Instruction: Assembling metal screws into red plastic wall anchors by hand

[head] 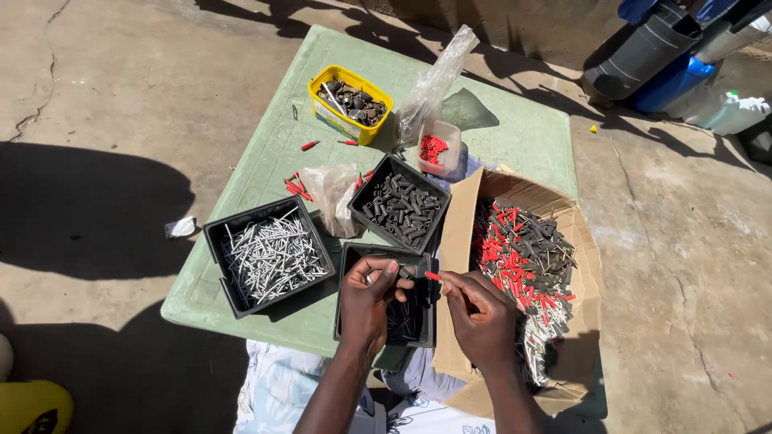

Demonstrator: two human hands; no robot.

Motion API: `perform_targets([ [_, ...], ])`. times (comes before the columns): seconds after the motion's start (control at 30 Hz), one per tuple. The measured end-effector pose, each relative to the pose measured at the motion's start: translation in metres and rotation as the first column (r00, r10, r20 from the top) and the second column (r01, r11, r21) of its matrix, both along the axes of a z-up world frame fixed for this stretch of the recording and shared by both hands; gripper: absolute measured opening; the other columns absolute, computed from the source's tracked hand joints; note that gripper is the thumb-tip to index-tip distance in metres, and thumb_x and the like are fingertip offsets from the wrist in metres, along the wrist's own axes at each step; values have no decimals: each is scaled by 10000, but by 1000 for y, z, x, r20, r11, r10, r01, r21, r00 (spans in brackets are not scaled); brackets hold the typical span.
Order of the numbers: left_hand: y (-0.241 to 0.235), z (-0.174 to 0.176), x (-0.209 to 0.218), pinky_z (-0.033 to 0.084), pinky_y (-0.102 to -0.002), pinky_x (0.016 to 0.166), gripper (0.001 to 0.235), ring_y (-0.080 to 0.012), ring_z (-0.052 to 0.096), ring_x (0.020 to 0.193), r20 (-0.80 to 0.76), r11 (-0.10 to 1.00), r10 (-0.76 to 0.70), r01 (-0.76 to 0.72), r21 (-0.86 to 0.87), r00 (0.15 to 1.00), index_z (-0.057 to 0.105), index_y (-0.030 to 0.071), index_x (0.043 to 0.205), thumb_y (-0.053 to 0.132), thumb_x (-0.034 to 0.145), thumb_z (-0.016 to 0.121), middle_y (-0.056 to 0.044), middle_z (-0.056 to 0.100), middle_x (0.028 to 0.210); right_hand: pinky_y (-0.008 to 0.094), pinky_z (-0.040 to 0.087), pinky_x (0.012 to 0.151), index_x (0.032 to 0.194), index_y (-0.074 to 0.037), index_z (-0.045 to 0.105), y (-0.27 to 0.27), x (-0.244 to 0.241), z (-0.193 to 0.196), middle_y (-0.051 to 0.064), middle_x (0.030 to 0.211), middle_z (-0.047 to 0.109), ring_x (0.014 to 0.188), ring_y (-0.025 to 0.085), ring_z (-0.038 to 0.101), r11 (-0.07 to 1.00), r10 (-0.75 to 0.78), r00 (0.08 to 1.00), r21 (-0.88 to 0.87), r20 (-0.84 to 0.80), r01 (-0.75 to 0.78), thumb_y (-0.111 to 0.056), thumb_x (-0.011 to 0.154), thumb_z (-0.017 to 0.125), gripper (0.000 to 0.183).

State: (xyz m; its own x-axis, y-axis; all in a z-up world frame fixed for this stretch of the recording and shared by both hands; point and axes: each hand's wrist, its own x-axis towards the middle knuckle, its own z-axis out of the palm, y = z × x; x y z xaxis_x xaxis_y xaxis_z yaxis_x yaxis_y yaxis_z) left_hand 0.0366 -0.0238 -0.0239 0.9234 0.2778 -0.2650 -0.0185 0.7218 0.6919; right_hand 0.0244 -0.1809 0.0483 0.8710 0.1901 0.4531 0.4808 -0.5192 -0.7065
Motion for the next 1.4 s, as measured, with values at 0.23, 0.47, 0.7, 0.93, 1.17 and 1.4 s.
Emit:
perform_targets([
  [0.23, -9, -2, -8, 460, -256, 474, 138, -229, 706, 612, 2, 997, 9, -9, -79, 1000, 638, -34, 894, 57, 906, 742, -260, 757, 804, 260, 511, 627, 1031, -90, 781, 10, -10, -10, 14, 891, 759, 777, 144, 710, 991, -13, 997, -130, 81, 23, -101, 986, 618, 169],
  [0.47, -6, 20, -15, 474, -248, 524, 142, -165, 598, 508, -40, 998, -15, 18, 55, 999, 673, -16, 872, 91, 908, 759, -197, 729, 677, 282, 542, 711, 1049, -78, 778, 8, -6, -15, 38, 902, 767, 777, 159, 720, 988, 29, 996, -150, 80, -16, -70, 977, 614, 180],
  [0.7, -13, 22, -18, 516, -240, 566, 157, -139, 675, 578, -38, 977, -24, 32, 210, 999, 699, 0, 860, 114, 865, 807, -124, 732, 683, 339, 529, 673, 1049, -26, 731, 7, -3, -27, 75, 837, 712, 717, 230, 685, 958, 34, 967, -284, 254, 41, -23, 973, 628, 128],
  [0.93, 4, 12, -14, 528, -229, 602, 152, -153, 747, 675, 78, 924, -191, 152, 349, 979, 674, 41, 891, 169, 927, 749, -108, 732, 710, 331, 594, 795, 1021, -22, 750, 2, 0, -30, 76, 968, 785, 850, 204, 754, 968, 0, 977, -244, 211, 53, -44, 963, 677, 95],
  [1.17, 15, 19, -20, 516, -278, 809, 105, -130, 711, 889, 229, 520, -374, -1, 854, 899, 723, 125, 1028, 206, 966, 699, 11, 760, 968, 332, 587, 788, 1038, -32, 735, 2, -3, -32, 66, 978, 765, 868, 215, 738, 950, 75, 973, -313, 220, -2, 2, 984, 614, 137],
  [1.4, 4, 9, -24, 438, -398, 644, 418, -270, 615, 660, 268, 309, -288, -176, 935, 919, 650, 132, 962, 458, 1067, 410, -39, 641, 840, 340, 525, 710, 957, -92, 711, 4, -5, -27, 16, 889, 746, 782, 207, 700, 966, 72, 993, -256, 99, -44, -77, 991, 582, 134],
])
